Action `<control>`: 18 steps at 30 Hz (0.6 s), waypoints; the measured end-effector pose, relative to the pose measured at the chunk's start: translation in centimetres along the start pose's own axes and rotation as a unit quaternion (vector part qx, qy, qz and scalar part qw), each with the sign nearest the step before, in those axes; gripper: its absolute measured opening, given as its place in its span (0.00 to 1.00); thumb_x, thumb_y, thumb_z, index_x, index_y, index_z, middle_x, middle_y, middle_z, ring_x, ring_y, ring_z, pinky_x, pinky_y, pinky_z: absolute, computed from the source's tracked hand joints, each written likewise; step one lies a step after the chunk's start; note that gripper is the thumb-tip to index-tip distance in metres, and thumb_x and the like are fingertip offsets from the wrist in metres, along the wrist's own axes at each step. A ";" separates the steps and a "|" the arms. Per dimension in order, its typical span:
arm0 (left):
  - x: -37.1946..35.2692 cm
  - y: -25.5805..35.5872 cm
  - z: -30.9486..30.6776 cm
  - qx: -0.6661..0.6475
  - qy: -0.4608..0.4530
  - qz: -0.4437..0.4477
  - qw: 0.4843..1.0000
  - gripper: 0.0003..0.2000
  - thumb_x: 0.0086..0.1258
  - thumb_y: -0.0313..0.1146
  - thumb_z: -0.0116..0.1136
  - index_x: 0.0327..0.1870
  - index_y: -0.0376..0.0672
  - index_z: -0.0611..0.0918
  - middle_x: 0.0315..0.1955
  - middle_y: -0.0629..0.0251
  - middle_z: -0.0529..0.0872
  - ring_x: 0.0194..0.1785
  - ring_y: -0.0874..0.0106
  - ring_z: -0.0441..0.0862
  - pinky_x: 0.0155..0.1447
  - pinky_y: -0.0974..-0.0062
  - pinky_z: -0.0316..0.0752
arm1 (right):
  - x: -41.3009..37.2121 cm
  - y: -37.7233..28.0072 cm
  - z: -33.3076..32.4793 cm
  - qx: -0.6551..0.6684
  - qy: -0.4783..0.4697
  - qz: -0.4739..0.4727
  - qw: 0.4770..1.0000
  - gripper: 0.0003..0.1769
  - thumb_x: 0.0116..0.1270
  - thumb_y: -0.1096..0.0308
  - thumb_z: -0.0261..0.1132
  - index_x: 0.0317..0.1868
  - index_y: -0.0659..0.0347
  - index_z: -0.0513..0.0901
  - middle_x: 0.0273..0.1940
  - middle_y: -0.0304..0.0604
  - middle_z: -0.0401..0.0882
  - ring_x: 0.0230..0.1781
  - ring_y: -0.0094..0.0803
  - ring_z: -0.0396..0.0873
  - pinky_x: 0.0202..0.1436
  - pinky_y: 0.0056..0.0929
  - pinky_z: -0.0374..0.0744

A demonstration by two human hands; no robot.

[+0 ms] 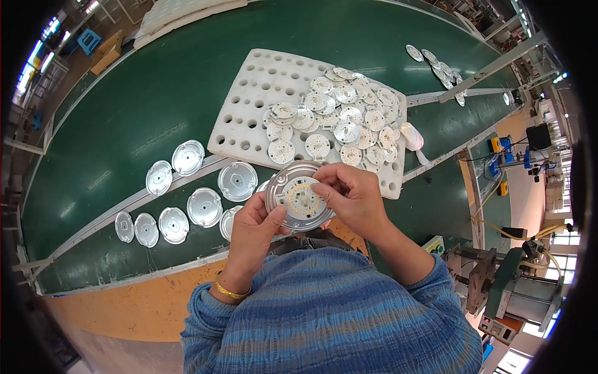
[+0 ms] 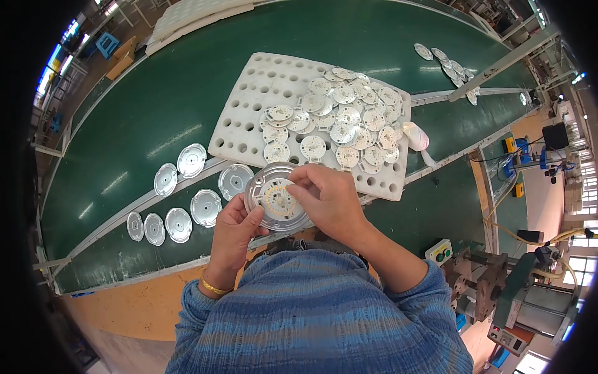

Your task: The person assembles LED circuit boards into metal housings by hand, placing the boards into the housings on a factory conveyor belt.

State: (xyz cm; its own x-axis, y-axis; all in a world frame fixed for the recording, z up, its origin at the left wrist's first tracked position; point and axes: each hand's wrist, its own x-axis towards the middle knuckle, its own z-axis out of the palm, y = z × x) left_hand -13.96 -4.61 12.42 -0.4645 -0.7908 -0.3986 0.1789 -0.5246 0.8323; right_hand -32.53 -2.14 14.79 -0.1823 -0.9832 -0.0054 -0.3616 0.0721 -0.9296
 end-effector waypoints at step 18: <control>0.3 -0.3 0.2 0.015 -0.006 -0.002 1.000 0.13 0.67 0.31 0.54 0.51 0.38 0.73 0.38 0.68 0.82 0.35 0.84 0.78 0.32 0.89 0.75 | -0.2 0.1 -0.2 -0.094 0.036 -0.106 0.989 0.07 0.51 0.76 0.67 0.32 0.65 0.78 0.26 0.43 0.72 0.24 0.33 0.74 0.26 0.28 0.73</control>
State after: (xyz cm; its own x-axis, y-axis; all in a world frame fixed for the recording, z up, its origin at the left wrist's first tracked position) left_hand -14.34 -4.59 12.12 -0.4759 -0.7842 -0.3981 0.1514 -0.5190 0.8413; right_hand -32.75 -1.86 14.77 -0.1458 -0.9655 0.2157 -0.5606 -0.0990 -0.8222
